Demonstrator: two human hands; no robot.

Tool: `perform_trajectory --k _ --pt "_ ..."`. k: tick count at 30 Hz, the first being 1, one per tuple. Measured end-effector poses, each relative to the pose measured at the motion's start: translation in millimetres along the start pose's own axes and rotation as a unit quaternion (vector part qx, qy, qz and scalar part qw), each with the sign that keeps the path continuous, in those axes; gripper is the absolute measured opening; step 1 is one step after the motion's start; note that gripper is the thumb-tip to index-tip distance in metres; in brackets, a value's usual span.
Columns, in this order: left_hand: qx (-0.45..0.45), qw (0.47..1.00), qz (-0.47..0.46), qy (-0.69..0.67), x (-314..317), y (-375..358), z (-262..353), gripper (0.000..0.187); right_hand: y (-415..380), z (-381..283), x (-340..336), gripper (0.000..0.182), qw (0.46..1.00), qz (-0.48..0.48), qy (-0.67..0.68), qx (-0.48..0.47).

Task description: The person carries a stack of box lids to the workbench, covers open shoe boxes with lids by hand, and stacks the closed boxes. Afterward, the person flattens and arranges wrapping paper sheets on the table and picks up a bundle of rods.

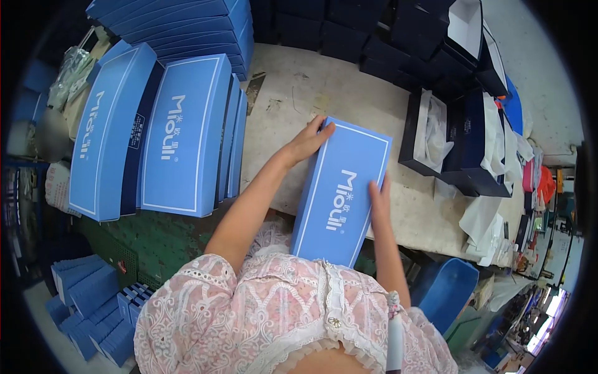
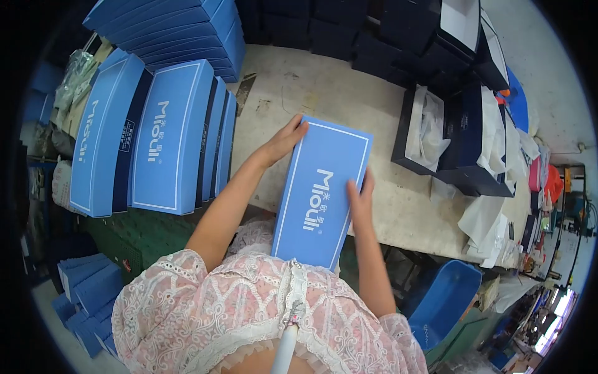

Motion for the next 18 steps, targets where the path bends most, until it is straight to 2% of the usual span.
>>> perform_trajectory --k 2,5,7,10,11,12,13,17,18 --pt "-0.007 1.000 0.011 -0.012 3.5 -2.0 -0.5 0.063 53.7 -16.9 -2.8 0.053 0.998 -0.009 0.044 -0.043" --pt "-0.013 0.999 0.015 -0.026 -0.5 -1.1 -1.7 0.052 90.2 -29.2 2.1 0.052 0.989 -0.128 0.067 0.011" --pt "-0.005 0.999 0.014 -0.028 -3.0 -0.2 -4.2 0.038 91.5 -31.0 0.8 0.055 0.993 -0.114 0.023 -0.002" --pt "-0.001 0.999 0.038 -0.008 2.5 3.9 5.7 0.031 85.4 -41.3 -7.5 0.060 0.992 -0.125 0.021 -0.028" --pt "-0.011 0.998 0.053 -0.012 1.8 7.9 3.9 0.042 87.3 -43.7 -10.6 0.062 0.989 -0.137 0.035 -0.034" --pt "-0.008 0.998 0.062 -0.006 0.5 10.5 4.2 0.042 91.3 -46.7 -12.8 0.064 0.987 -0.148 0.047 -0.042" --pt "-0.006 0.998 0.068 0.001 0.7 13.2 4.6 0.042 94.3 -49.6 -12.0 0.059 0.988 -0.137 0.058 -0.046" --pt "-0.031 0.996 0.080 -0.010 2.7 25.7 -0.6 0.039 109.5 -35.4 -2.5 0.048 0.978 -0.140 0.121 0.093" --pt "-0.020 0.995 0.087 -0.033 4.1 28.6 -3.8 0.037 114.6 -30.7 -3.8 0.047 0.983 -0.132 0.097 0.082"
Point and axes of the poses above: each hand's wrist, its own y-axis towards the middle knuckle, its own x-axis out of the palm, z = x × y, the point moved 4 cm from there along y, towards the middle knuckle, and after that the axes turned 10 degrees about -y, right-handed, at the moved point
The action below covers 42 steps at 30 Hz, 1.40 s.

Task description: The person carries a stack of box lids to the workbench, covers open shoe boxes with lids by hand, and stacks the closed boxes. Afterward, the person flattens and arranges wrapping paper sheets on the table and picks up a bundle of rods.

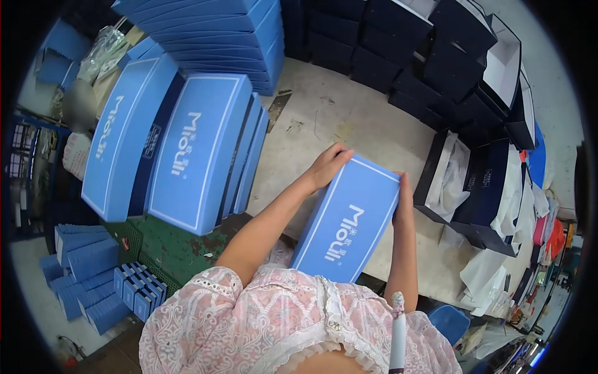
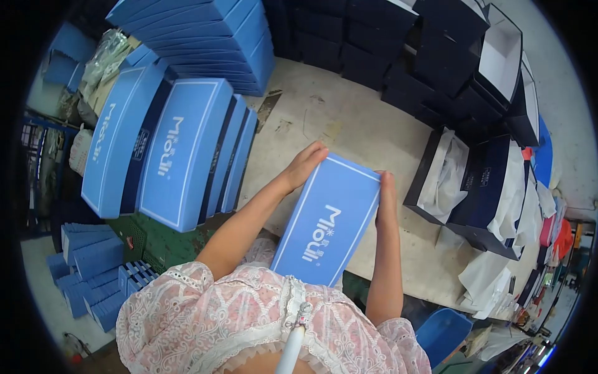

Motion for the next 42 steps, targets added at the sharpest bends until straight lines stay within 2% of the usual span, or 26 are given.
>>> perform_trajectory --k 3,5,6,7,10,11,14,16,18,20,22,24,27,30,33,35,36,37,38,40,42 --pt "0.012 0.999 0.007 -0.049 -1.4 6.3 -9.8 0.033 16.8 4.7 -4.6 0.044 0.996 0.025 -0.062 -0.055" --pt "0.005 0.998 0.001 -0.060 -1.4 11.2 -10.3 0.030 18.4 7.8 -3.8 0.044 0.992 0.045 -0.106 -0.040" --pt "0.017 0.998 0.001 -0.053 0.1 14.1 -10.8 0.033 21.3 8.0 -5.3 0.045 0.989 0.055 -0.128 -0.039" --pt "0.030 0.998 0.004 -0.046 0.8 15.7 -14.8 0.036 33.6 36.8 -11.8 0.048 0.989 0.034 -0.141 -0.041" --pt "0.048 0.997 0.056 0.008 -9.3 21.5 -41.1 0.048 31.2 20.0 -4.3 0.052 0.963 0.120 -0.221 -0.094" --pt "0.054 0.995 0.076 0.035 -14.8 22.8 -50.0 0.053 33.1 20.7 -0.7 0.054 0.967 0.104 -0.212 -0.092" --pt "0.036 0.995 0.086 -0.027 -17.7 31.9 -67.9 0.066 51.9 13.4 2.5 0.059 0.974 0.080 -0.184 -0.103" --pt "0.043 0.991 0.117 0.054 -8.7 17.8 -55.8 0.068 36.5 16.6 -1.2 0.064 0.978 0.066 -0.170 -0.105" --pt "0.065 0.974 0.165 0.140 -14.5 6.0 -28.9 0.070 12.9 18.2 4.5 0.064 0.988 0.105 -0.095 -0.064" --pt "0.082 0.949 0.195 0.235 -3.3 -36.0 -20.5 0.070 -19.8 55.6 11.4 0.062 0.993 0.116 0.018 -0.026" --pt "0.086 0.878 0.144 0.449 31.2 -104.8 14.4 0.068 -43.1 99.4 22.0 0.056 0.996 -0.021 0.090 0.000" --pt "0.104 0.816 -0.022 0.569 63.8 -153.0 3.2 0.064 -72.3 131.8 32.6 0.064 0.997 -0.075 0.030 0.015" --pt "0.086 0.847 -0.013 0.524 57.9 -148.1 1.6 0.062 -76.6 166.4 39.3 0.060 0.996 -0.012 0.087 0.027" --pt "0.117 0.835 0.002 0.537 63.6 -149.5 1.8 0.065 -81.5 168.1 44.9 0.056 0.956 -0.074 0.275 0.076" --pt "0.198 0.886 0.075 0.413 43.0 -151.8 -12.7 0.063 -86.0 168.0 39.1 0.050 0.947 -0.058 0.286 0.133" --pt "0.089 0.980 0.080 0.157 7.7 -151.0 -78.8 0.066 -88.3 165.8 39.3 0.050 0.944 -0.061 0.286 0.151" --pt "0.038 0.997 0.069 0.019 2.6 -156.8 -103.4 0.067 -90.5 164.2 38.1 0.049 0.945 -0.059 0.282 0.154" --pt "-0.047 0.989 -0.001 -0.140 11.0 -171.0 -115.1 0.071 -93.3 160.2 36.2 0.049 0.947 -0.058 0.276 0.152" --pt "-0.130 0.944 -0.078 -0.293 23.5 -186.8 -122.5 0.074 -94.9 155.1 35.4 0.049 0.950 -0.056 0.269 0.146" --pt "-0.136 0.953 -0.045 -0.267 35.0 -195.3 -125.9 0.080 -105.7 145.3 32.3 0.049 0.956 -0.048 0.253 0.138" --pt "-0.167 0.944 -0.090 -0.270 36.0 -192.7 -117.3 0.078 -117.2 131.1 31.2 0.049 0.965 -0.038 0.230 0.120"
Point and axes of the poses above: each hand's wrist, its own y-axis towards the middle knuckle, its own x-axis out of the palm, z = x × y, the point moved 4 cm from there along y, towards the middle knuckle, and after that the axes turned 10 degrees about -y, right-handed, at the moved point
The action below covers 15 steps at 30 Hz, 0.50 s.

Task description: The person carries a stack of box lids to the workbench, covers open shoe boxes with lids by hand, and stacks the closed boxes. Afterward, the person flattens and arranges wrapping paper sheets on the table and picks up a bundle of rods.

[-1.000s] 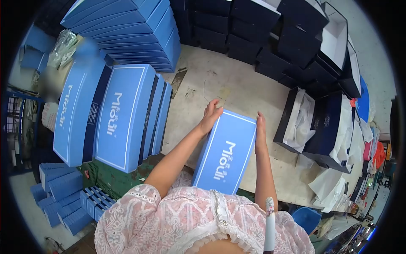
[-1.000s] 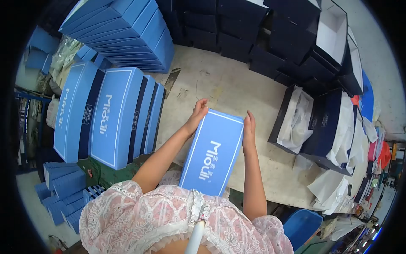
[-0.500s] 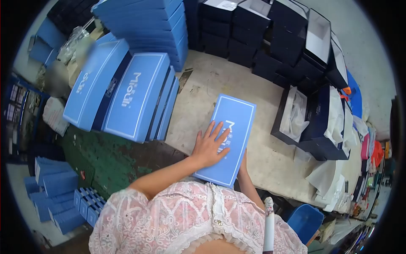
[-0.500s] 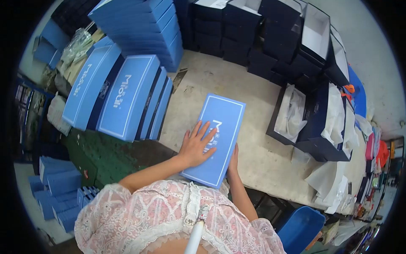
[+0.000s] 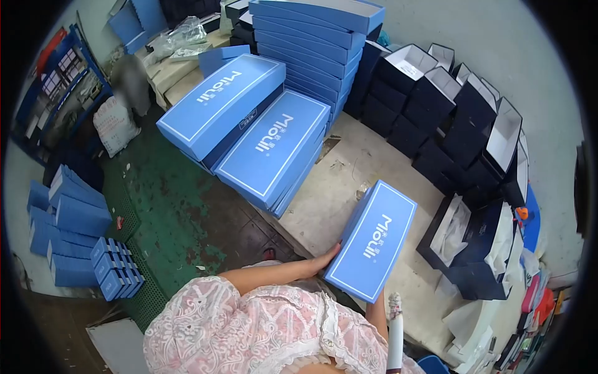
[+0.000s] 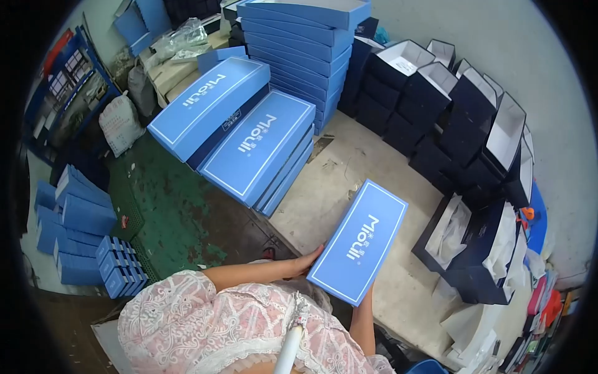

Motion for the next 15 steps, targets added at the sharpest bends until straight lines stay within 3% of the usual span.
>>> perform_trajectory --k 3,7,9,11,13,15 --pt "0.059 0.998 -0.025 0.027 31.3 -27.8 53.5 0.079 -26.7 -23.4 17.1 0.049 0.998 0.009 -0.040 -0.053" --pt "0.328 0.919 -0.016 0.220 20.5 -14.1 114.1 0.072 -64.6 -70.6 69.6 0.048 0.983 -0.009 -0.092 -0.158" --pt "0.306 0.925 -0.074 0.212 64.5 -81.3 196.3 0.067 -81.1 -93.7 111.4 0.048 0.968 -0.033 -0.122 -0.217" --pt "0.364 0.905 -0.073 0.205 74.8 -121.7 246.5 0.063 -92.7 -116.2 161.7 0.048 0.947 -0.066 -0.147 -0.278" --pt "0.346 0.908 -0.074 0.224 70.7 -157.5 283.1 0.065 -100.3 -133.0 216.8 0.048 0.922 -0.105 -0.171 -0.331" --pt "0.241 0.943 -0.059 0.220 64.3 -204.7 312.4 0.075 -102.8 -143.6 270.4 0.048 0.897 -0.140 -0.193 -0.371"
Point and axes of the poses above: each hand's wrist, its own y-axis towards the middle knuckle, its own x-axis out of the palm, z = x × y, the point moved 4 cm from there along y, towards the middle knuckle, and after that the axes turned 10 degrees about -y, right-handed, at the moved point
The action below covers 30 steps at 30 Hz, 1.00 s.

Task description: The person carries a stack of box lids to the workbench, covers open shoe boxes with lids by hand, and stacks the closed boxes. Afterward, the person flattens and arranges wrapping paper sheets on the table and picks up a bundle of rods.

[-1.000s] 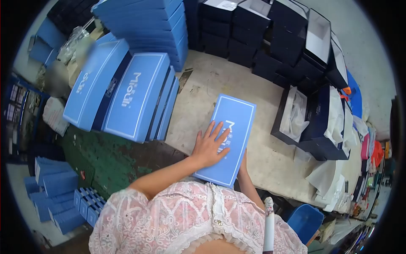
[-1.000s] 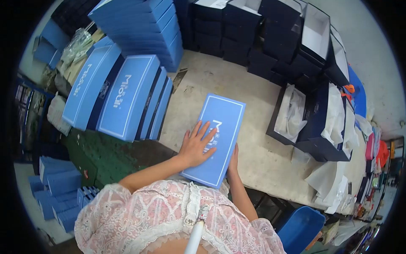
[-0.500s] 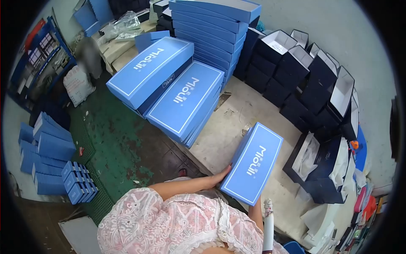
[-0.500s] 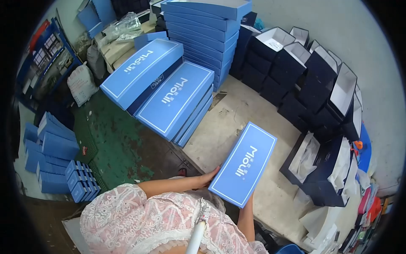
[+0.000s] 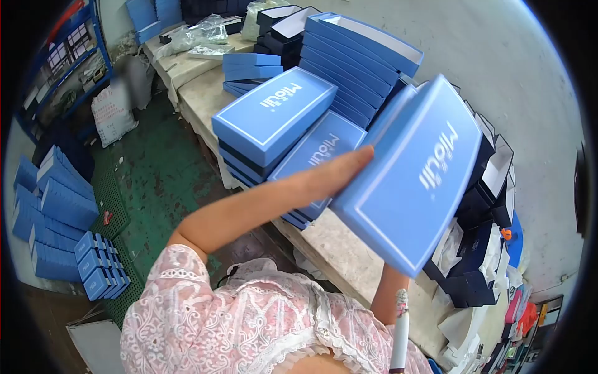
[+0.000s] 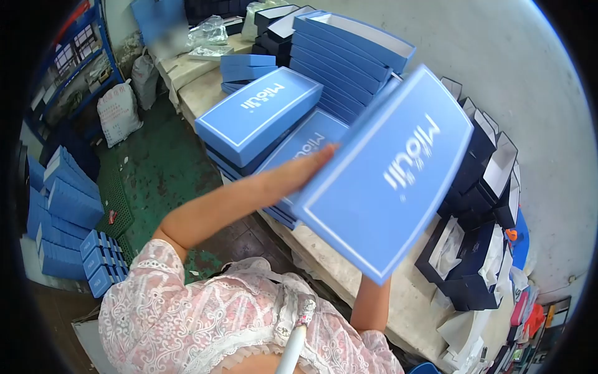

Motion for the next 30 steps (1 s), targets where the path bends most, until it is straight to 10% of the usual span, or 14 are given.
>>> perform_trajectory --k 6,25,30 --pt "-0.108 0.965 0.238 -0.037 -71.1 -50.2 33.9 0.061 39.2 -2.9 117.4 0.047 0.992 -0.085 -0.075 -0.058" --pt "0.123 0.991 0.060 -0.005 -130.3 -61.6 130.8 0.058 98.7 -57.4 143.5 0.044 0.989 -0.010 -0.034 -0.146" --pt "0.124 0.987 0.095 0.040 -187.7 -87.8 154.5 0.063 121.9 -59.5 184.8 0.048 0.895 -0.058 -0.350 -0.269"
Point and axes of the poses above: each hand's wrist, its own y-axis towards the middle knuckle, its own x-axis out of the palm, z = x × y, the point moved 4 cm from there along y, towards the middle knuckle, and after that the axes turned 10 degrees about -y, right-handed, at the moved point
